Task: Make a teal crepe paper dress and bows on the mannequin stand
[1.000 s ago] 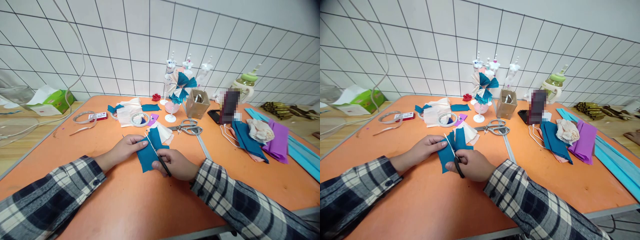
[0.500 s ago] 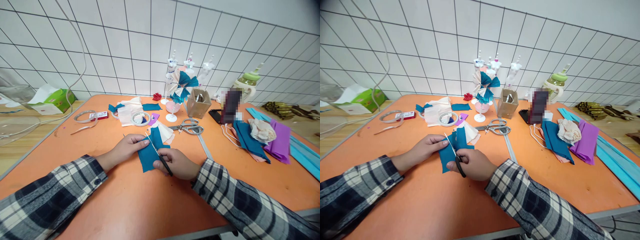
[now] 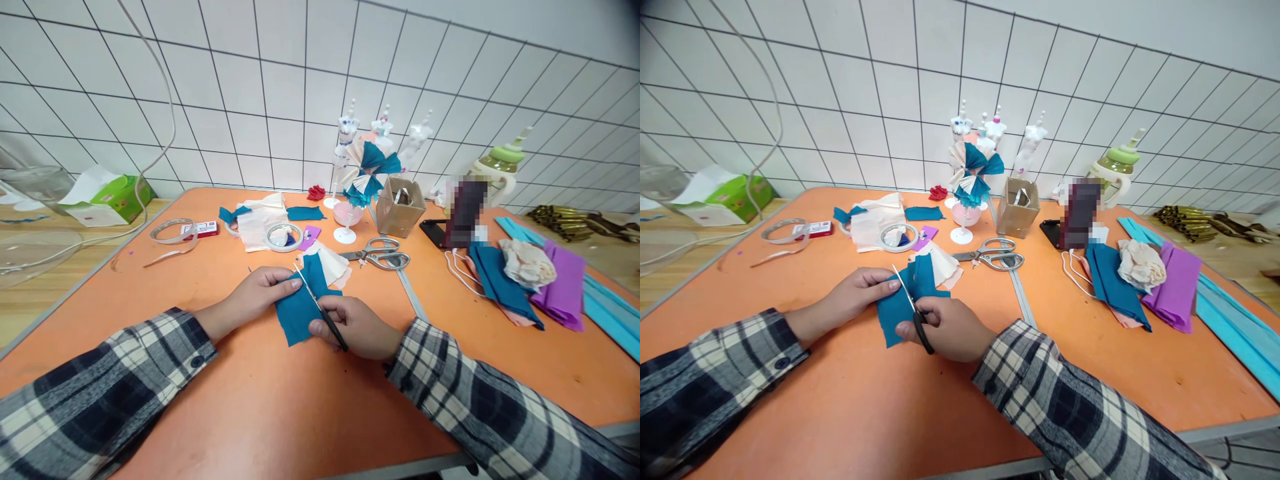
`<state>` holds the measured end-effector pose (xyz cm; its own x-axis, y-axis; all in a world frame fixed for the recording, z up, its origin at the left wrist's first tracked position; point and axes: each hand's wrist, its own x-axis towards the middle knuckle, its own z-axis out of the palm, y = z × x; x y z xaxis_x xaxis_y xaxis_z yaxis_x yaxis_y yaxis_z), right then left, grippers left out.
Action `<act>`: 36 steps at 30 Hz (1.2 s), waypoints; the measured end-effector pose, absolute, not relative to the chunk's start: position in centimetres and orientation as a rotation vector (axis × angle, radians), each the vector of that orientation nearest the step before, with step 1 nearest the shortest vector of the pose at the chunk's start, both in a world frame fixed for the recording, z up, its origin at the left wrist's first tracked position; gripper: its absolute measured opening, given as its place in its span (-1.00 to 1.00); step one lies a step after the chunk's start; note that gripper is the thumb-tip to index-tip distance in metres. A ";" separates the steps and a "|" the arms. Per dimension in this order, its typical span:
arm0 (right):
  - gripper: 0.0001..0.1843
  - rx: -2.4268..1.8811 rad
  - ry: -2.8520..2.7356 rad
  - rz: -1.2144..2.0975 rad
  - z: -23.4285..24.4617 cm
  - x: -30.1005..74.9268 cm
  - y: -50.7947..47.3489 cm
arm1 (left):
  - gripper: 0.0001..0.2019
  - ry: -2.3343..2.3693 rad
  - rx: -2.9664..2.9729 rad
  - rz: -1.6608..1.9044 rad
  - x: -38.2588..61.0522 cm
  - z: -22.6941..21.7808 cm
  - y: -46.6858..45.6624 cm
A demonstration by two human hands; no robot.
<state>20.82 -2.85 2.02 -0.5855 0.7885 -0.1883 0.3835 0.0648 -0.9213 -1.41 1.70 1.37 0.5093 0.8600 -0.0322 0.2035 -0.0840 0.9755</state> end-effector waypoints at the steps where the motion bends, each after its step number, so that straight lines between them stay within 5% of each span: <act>1: -0.62 -1.172 -1.987 1.531 2.0 20.8 -2.8 | -0.57 0.934 1.595 0.705 -1.4 1.3 1.7; 36: -0.62 -1.244 -2.078 1.376 1.7 20.6 -2.9 | -0.65 0.877 1.522 0.730 -1.6 0.8 2.1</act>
